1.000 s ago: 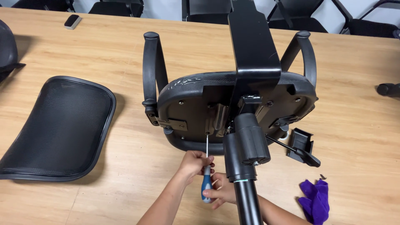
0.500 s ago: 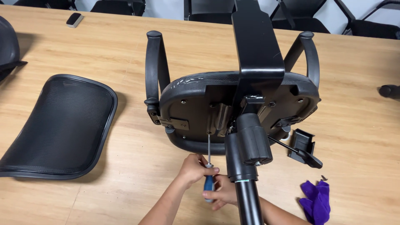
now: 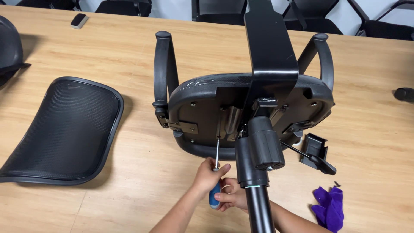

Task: Assembling or repairing an office chair by attaching the seat and backrest components using a screwdriver.

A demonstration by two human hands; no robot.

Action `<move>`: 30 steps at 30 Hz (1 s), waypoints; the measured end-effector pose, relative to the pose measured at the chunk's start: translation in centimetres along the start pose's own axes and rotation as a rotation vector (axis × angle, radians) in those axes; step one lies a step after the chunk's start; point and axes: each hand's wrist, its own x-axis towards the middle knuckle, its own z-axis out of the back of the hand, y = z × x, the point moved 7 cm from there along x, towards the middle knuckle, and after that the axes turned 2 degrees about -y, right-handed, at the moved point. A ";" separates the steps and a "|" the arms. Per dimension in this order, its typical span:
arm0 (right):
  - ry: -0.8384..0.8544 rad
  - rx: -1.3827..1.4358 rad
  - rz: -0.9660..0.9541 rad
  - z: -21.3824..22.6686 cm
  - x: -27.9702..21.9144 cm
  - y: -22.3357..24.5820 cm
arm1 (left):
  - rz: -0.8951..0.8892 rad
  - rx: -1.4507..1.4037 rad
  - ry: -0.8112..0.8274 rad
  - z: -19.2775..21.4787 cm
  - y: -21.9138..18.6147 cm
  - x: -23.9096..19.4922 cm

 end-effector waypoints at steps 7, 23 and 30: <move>0.024 0.027 0.038 1.7 0.7 -2.0 | 0.394 -0.291 0.604 -1.3 3.4 -2.7; -0.283 0.868 0.258 7.3 -8.0 6.7 | 0.501 -1.156 0.512 -4.1 3.8 -4.4; -0.053 0.726 0.263 3.4 -6.3 7.7 | 0.357 -0.542 0.198 -3.3 0.7 -5.1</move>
